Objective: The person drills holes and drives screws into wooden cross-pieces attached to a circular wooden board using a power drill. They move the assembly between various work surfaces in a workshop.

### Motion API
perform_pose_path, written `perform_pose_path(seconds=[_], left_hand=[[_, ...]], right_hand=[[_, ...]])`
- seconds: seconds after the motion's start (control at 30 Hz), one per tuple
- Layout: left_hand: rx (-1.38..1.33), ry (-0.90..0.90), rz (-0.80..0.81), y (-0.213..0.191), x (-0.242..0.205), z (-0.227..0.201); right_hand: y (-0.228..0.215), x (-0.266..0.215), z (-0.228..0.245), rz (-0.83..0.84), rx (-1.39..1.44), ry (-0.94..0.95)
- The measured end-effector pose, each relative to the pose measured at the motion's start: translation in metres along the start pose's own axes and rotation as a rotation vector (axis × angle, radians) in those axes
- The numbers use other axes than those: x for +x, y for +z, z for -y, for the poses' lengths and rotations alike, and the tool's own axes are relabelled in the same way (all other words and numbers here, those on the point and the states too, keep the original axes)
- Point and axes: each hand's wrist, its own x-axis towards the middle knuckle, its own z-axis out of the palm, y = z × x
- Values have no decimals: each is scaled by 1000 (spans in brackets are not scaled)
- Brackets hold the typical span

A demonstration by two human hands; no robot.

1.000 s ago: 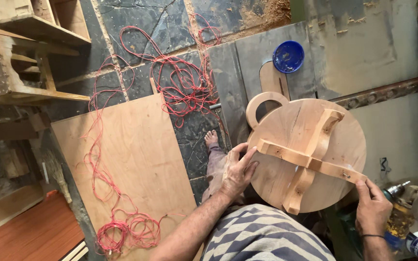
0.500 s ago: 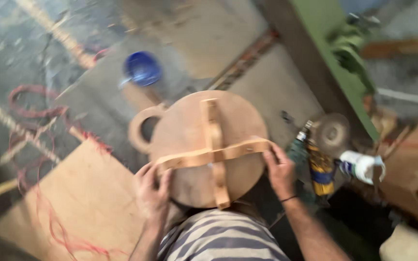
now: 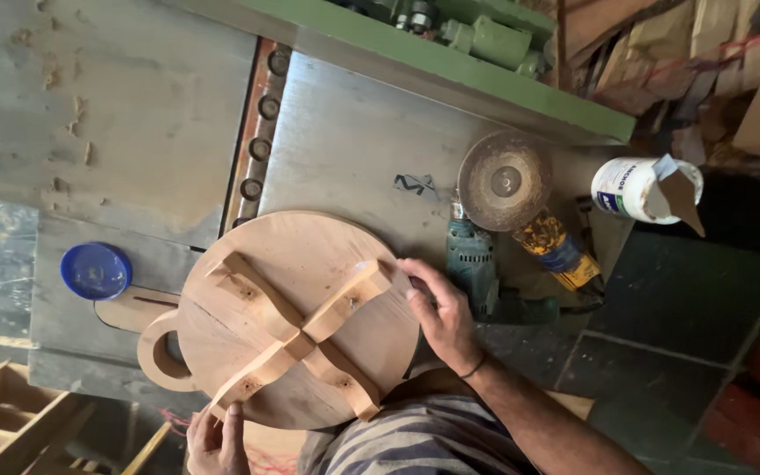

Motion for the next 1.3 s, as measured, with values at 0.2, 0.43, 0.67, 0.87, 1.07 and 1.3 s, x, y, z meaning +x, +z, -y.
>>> perform_pose_path(seconds=[0.2, 0.43, 0.67, 0.87, 1.07, 1.3], left_hand=[[126, -90, -44, -4, -2, -14], [116, -186, -10, 3, -10, -61], [174, -198, -3, 4, -8, -73], [191, -197, 28, 1, -8, -75], [133, -197, 27, 3, -7, -76], [-41, -251, 60, -2, -10, -47]], right_hand=[[7, 9, 21, -26, -216, -156], [14, 13, 22, -69, -327, -208], [12, 12, 19, -55, -308, -213], [13, 13, 16, -63, -307, -184], [13, 12, 14, -74, -325, -203], [13, 6, 16, -116, -202, -182]])
